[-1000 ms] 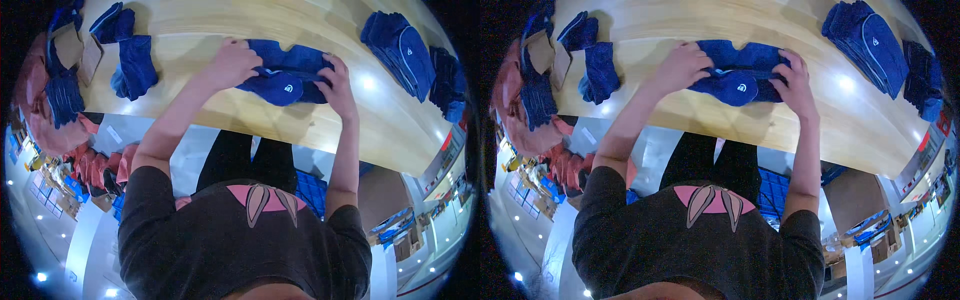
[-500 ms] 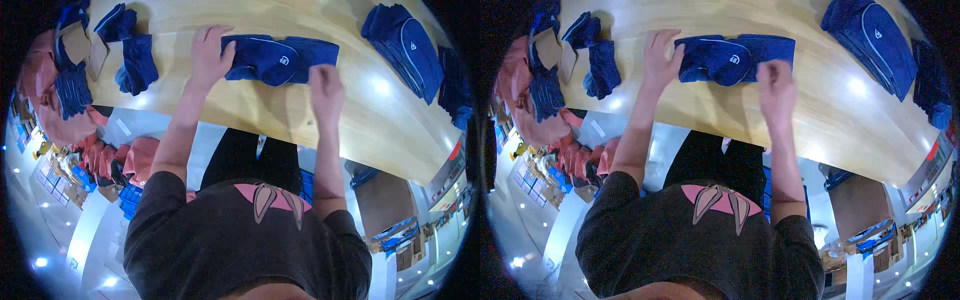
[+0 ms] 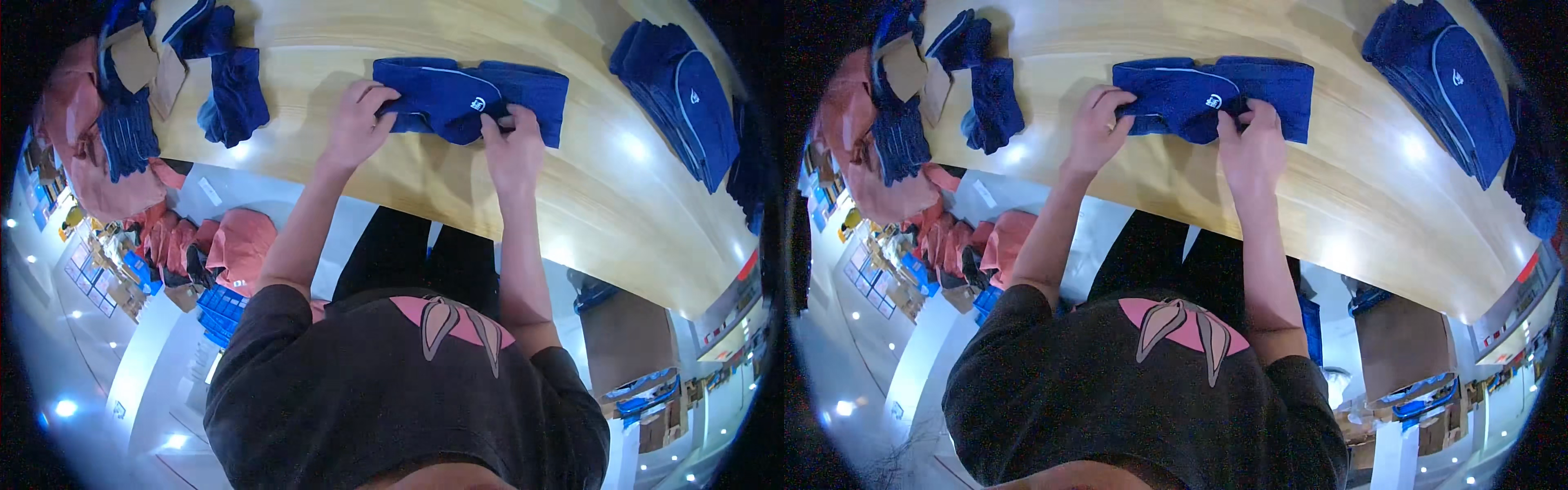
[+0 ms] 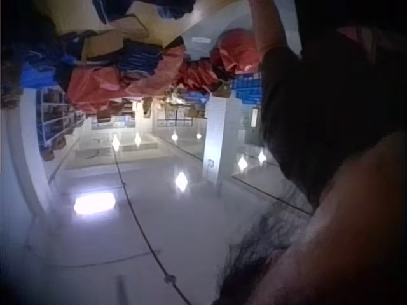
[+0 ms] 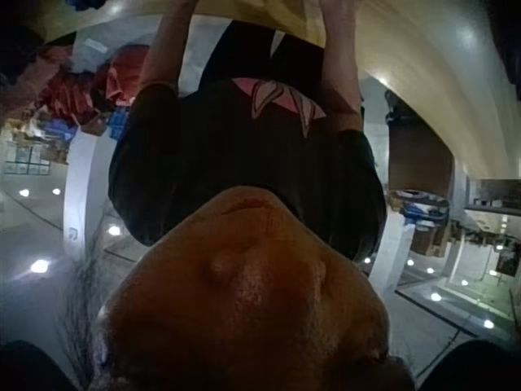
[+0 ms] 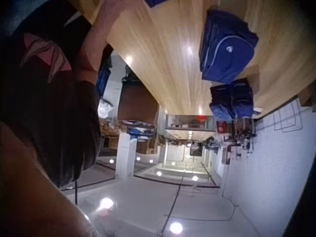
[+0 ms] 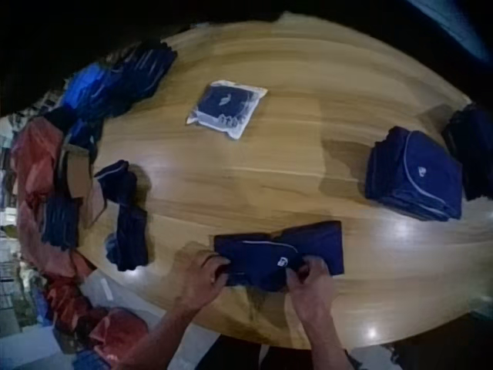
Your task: Folding blue fabric items on a wooden table in a factory setting.
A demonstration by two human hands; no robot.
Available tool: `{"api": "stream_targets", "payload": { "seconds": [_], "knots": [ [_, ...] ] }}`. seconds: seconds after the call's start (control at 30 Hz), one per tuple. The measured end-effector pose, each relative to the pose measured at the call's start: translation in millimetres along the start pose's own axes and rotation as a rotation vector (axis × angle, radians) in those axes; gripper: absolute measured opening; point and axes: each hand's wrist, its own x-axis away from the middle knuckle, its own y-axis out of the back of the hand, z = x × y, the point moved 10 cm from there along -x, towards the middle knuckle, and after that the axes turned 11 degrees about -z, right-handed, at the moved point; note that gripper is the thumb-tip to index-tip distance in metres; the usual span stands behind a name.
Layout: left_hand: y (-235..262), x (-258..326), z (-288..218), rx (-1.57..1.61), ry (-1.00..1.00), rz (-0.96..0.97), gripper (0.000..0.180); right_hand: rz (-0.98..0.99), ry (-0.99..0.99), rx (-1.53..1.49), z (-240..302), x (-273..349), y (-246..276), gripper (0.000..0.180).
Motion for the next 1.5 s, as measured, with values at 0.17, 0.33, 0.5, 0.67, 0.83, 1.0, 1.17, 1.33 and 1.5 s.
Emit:
{"api": "stream_targets", "payload": {
  "seconds": [0.17, 0.33, 0.5, 0.67, 0.83, 1.0, 1.17, 1.33, 1.5],
  "knots": [
    [8, 6, 12, 0.042, 0.034, -0.036, 0.027, 0.039, 0.016, -0.165, -14, -18, -11, 0.021],
    [-3, 30, 28, 0.033, 0.016, -0.012, 0.023, 0.095, -0.195, -0.433, -27, -28, -11, 0.022],
    [11, 11, 8, 0.103, 0.014, 0.052, 0.018, 0.048, -0.276, -0.422, -25, -20, 20, 0.026],
    [23, -46, -34, -0.076, -0.143, -0.094, 0.018, 0.229, -0.236, -0.094, -32, 24, -3, 0.037],
    [-14, -50, -12, -0.254, -0.253, -0.016, 0.024, 0.236, -0.300, -0.195, -37, 33, -17, 0.031],
    [-23, -30, 33, -0.260, -0.202, -0.006, 0.023, 0.153, -0.049, -0.147, 25, 24, 28, 0.022],
    [-6, -47, 4, -0.158, -0.198, -0.050, 0.021, 0.159, 0.094, 0.026, 18, 12, 35, 0.017],
    [-15, -66, -76, -0.138, -0.388, -0.059, 0.019, 0.016, 0.146, -0.193, 40, -1, 48, 0.010],
    [-83, -62, -89, -0.299, -0.434, 0.236, 0.023, 0.035, -0.055, -0.750, 32, -49, 12, 0.013]
  ]
}}
